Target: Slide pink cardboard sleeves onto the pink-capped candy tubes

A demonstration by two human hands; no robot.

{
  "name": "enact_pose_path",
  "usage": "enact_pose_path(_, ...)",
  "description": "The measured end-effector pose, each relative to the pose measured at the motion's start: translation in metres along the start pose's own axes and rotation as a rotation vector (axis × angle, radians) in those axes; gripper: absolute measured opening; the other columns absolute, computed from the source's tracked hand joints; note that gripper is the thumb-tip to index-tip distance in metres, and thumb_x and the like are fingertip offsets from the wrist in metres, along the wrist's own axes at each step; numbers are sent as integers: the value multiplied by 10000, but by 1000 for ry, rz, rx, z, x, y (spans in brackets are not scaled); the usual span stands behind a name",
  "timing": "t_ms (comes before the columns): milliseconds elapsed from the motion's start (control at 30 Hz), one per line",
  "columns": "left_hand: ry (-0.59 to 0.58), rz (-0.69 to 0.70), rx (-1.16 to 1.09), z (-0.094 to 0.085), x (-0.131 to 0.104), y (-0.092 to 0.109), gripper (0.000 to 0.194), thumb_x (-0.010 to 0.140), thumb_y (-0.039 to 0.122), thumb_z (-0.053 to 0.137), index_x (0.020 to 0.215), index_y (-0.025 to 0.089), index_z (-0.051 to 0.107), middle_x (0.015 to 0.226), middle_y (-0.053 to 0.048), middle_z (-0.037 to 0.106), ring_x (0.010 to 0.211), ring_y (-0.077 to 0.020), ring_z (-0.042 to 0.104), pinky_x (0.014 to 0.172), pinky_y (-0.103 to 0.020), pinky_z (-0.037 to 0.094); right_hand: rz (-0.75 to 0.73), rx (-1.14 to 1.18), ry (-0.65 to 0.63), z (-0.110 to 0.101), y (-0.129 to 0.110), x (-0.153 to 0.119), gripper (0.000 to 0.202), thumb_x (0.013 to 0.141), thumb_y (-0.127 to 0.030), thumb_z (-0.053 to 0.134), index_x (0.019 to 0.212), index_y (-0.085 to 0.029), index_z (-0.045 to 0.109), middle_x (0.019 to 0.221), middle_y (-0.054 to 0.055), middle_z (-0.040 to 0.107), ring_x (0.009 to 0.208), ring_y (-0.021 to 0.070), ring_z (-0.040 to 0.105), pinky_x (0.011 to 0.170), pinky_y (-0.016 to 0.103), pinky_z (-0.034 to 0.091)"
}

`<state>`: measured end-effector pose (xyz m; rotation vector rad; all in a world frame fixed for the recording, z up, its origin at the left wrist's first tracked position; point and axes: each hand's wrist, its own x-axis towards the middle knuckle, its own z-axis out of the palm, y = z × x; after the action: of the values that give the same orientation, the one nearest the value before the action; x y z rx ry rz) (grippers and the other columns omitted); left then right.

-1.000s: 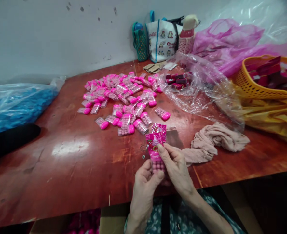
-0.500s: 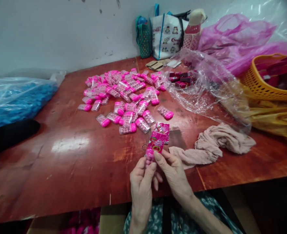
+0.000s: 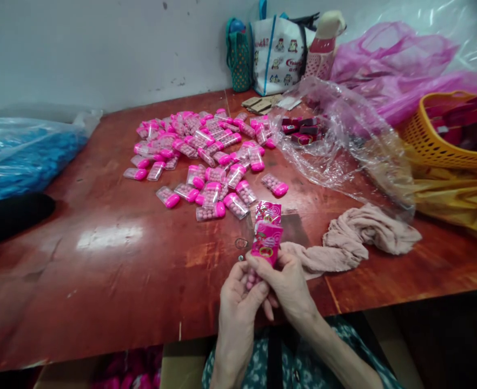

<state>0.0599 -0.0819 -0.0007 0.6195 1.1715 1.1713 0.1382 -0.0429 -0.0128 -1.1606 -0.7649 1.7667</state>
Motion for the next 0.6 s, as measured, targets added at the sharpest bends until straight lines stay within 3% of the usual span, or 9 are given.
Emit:
enact_pose_path(133,25,33,-6,3,-2,-2,106,806,188,528,884,157,463,654,48,480,412,-22,382,390,-154,317,-36,-58,-7,4,4,-3,302,685,-396,667,749,-108,604,539,2,593,377,71,501,299,135,359)
enact_pose_path(267,36,33,-18,4,1,5,174,806,190,524,951,155,436,668,18,528,447,-54,460,383,-151,341,-1,13,-92,-3,-2,-1,261,741,-404,617,788,-147,602,577,-15,591,339,56,448,293,151,339)
enact_pose_path(367,20,36,-15,2,3,12,279,821,196,499,1073,150,387,668,-12,566,465,-84,500,353,-145,329,-169,-21,-54,-11,-11,2,227,793,-374,568,722,-168,634,664,-3,585,552,94,544,532,198,471)
enact_pose_path(433,-11,31,-7,0,3,16,323,827,197,487,1121,152,361,691,-31,586,455,-84,498,335,-138,310,-262,-101,-34,-15,-15,2,231,805,-341,563,668,-175,647,685,4,571,729,131,561,710,233,461)
enact_pose_path(600,-27,11,3,-4,1,20,384,819,198,501,1166,172,337,669,-12,574,416,-74,471,311,-129,289,-245,-163,-94,-11,-13,-2,274,836,-307,530,614,-185,634,611,-9,549,723,136,542,752,250,427)
